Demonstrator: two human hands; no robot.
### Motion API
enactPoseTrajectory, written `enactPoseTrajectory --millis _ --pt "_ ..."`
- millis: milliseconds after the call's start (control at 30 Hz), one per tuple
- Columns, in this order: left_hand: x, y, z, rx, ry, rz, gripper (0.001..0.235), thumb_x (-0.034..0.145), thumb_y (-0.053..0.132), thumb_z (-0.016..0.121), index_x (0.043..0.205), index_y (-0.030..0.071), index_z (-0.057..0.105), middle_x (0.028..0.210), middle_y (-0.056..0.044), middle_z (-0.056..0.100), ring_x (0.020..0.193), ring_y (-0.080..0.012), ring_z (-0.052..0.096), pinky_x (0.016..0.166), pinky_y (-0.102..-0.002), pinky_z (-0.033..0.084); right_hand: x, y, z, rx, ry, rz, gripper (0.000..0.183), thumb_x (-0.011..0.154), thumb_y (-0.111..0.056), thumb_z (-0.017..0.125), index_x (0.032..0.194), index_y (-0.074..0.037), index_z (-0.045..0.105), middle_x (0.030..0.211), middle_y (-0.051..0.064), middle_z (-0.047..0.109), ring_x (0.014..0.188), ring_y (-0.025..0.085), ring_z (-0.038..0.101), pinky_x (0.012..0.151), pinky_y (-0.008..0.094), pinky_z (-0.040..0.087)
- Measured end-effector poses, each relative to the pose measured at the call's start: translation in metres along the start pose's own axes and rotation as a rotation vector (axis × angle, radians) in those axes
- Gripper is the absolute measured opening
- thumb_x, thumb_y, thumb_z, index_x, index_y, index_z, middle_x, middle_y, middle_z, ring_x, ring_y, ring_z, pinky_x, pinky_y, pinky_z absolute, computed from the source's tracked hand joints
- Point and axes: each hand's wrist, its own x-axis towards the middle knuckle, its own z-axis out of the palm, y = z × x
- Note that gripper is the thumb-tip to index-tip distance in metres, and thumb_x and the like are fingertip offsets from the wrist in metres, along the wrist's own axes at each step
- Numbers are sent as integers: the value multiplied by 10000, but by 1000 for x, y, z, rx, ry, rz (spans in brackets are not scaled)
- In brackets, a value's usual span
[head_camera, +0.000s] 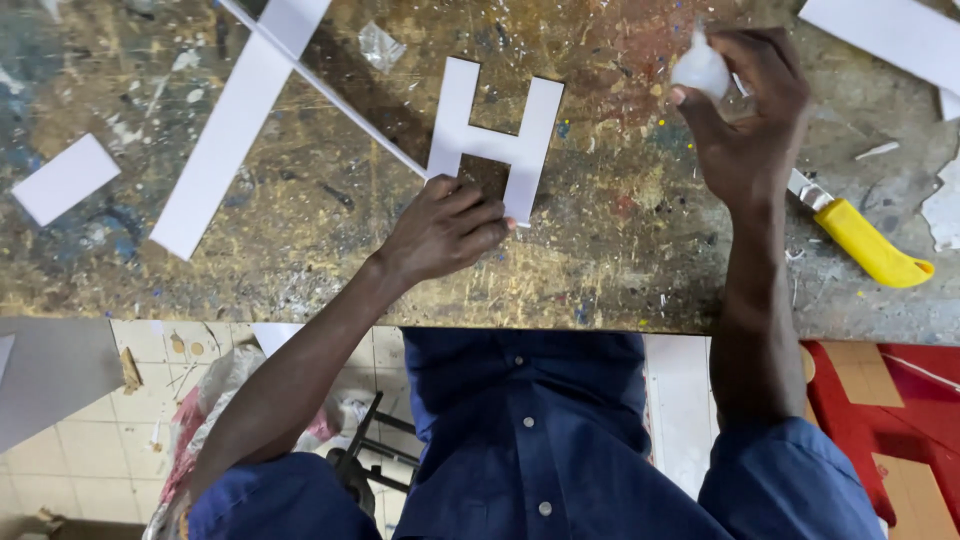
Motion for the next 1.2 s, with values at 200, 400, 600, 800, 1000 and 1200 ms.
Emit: enactPoseTrajectory --millis 200,400,600,800,1000,1200 --pt "-11 2 15 41 -36 -40 313 990 178 972 1215 200 757 1264 7 786 1054 -225 628 973 -426 469 -31 6 -5 -74 94 83 372 1021 206 914 1288 118 671 1250 264 722 1154 384 718 968 491 643" --pt "-2 4 8 99 17 -26 272 1020 168 957 1173 172 732 1185 -4 785 992 -221 599 877 -423 476 -68 -8 4 37 151 254 1060 1075 260 884 1767 -235 252 1679 340 489 1561 554 533 1235 660 675" --pt "-4 1 29 18 226 -39 149 1109 204 761 1004 188 656 989 -4 751 904 -249 694 860 -403 533 -93 -45 53 -176 176 -43 279 1076 89 708 1347 24 721 1219 166 674 1081 374 731 865 458 632" --pt "-5 5 29 30 214 -78 168 1119 227 788 1029 195 650 1028 -21 776 957 -238 708 906 -420 529 -70 -76 103 -221 -214 -365 370 1095 -221 804 1376 -19 673 1225 203 798 1183 433 801 932 533 688" --pt "-6 5 27 45 181 -84 178 1095 231 797 1013 206 640 1051 -8 814 998 -240 721 939 -434 513 -63 -86 121 -393 -89 -491 239 1106 -207 729 1284 -47 725 1117 115 819 1108 320 829 998 449 679" --pt "-7 6 30 14 169 -99 172 1063 233 829 1030 230 661 1070 -5 840 1006 -235 736 938 -435 519 -66 -82 122 -424 -86 -517 259 1013 -97 781 1260 -78 708 1050 98 797 1051 305 818 931 407 680"
